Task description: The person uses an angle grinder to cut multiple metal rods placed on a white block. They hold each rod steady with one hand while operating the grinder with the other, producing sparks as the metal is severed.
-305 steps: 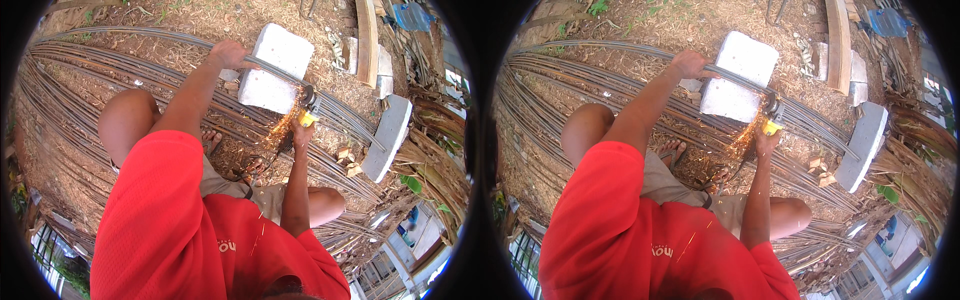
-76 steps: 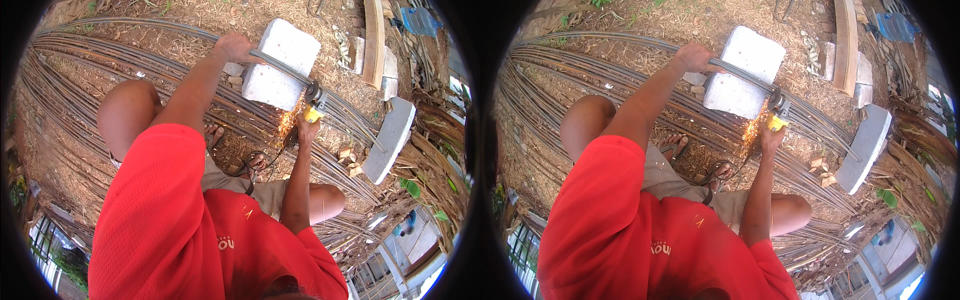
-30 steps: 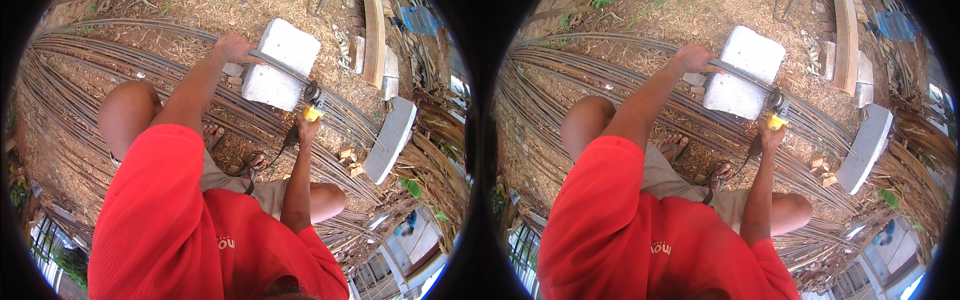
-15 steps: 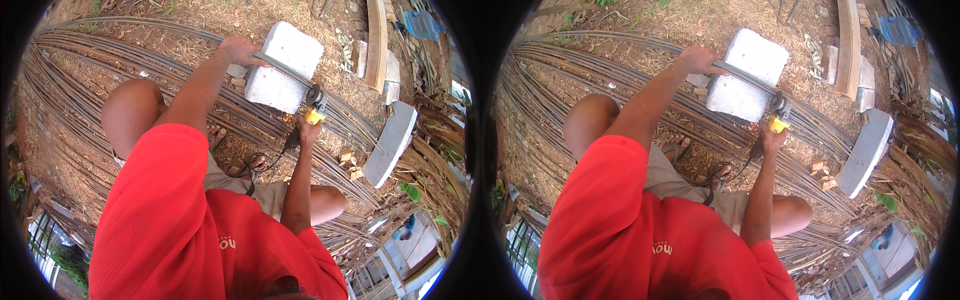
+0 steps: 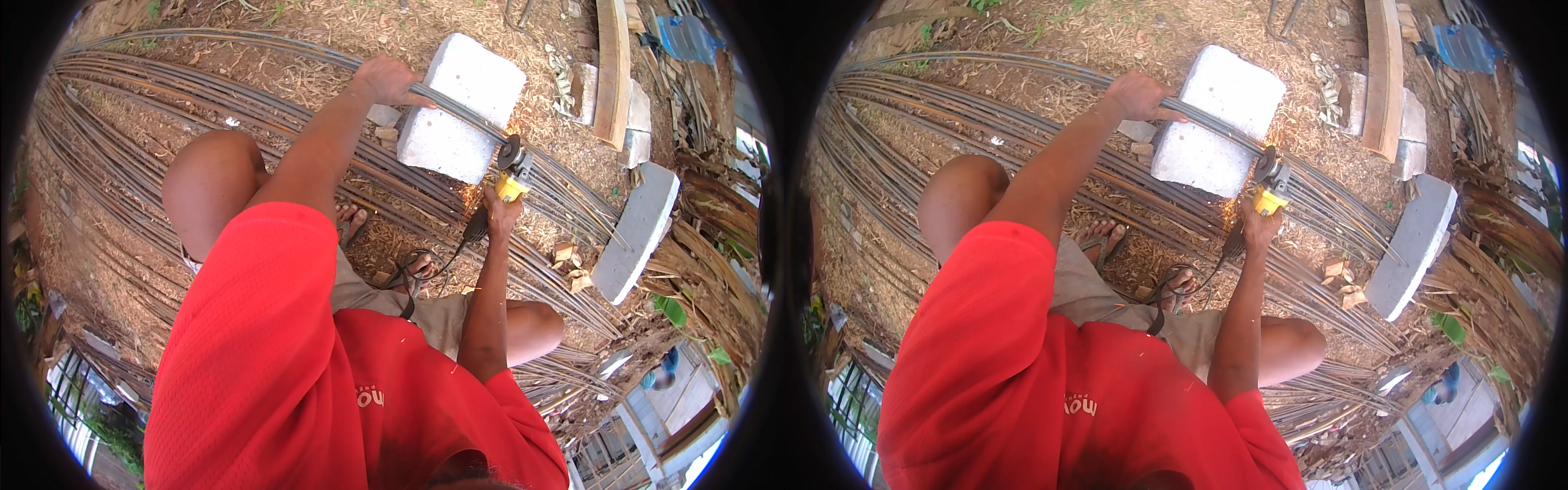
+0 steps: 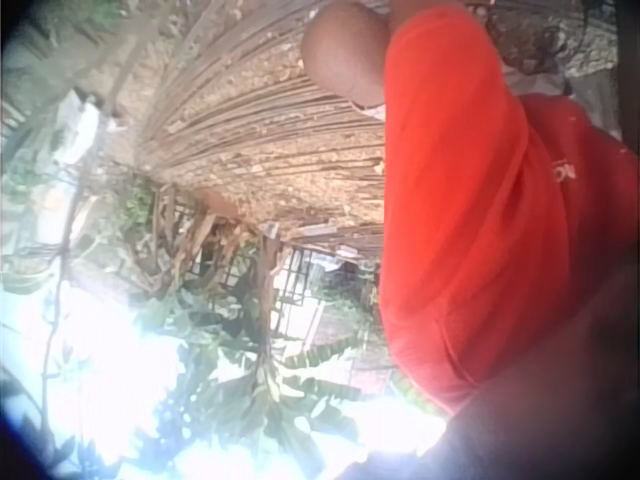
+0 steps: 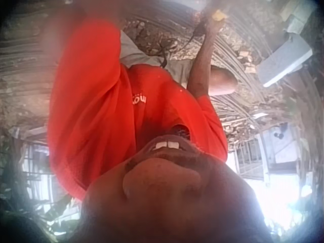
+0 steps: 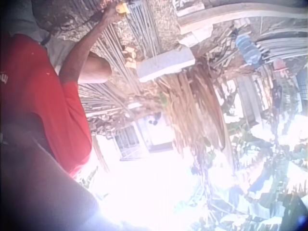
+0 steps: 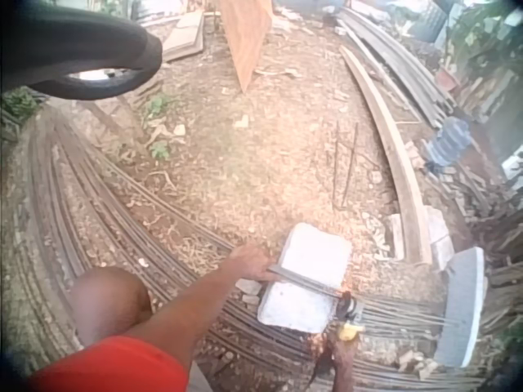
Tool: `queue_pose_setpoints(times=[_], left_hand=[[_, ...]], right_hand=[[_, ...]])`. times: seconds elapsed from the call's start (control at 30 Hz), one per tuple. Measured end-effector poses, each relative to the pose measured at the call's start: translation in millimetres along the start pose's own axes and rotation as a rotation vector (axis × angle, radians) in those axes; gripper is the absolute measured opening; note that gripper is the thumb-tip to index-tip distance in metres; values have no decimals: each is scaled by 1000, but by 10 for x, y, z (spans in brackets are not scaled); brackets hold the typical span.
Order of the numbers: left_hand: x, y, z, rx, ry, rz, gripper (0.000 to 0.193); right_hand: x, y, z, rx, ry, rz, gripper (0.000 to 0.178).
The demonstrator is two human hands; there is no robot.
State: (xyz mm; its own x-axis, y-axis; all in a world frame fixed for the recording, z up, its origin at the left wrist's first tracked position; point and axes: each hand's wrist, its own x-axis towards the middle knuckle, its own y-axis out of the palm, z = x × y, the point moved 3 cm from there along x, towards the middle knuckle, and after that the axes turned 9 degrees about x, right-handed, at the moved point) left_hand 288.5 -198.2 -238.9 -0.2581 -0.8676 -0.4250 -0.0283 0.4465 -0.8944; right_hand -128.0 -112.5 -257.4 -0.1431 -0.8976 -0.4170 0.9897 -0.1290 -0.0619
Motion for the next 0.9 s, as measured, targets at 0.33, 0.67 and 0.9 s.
queue_pose_setpoints(times=[0.33,0.67,0.9], left_hand=[[14,7,-8,10,8,27,115],[-3,-13,-13,18,1,13,112],[1,2,-6,22,7,-5,112]], right_hand=[[151,-96,-195,-54,-48,-24,50],[73,-18,-34,-66,-27,-35,44],[126,-14,-29,-108,-102,-25,43]])
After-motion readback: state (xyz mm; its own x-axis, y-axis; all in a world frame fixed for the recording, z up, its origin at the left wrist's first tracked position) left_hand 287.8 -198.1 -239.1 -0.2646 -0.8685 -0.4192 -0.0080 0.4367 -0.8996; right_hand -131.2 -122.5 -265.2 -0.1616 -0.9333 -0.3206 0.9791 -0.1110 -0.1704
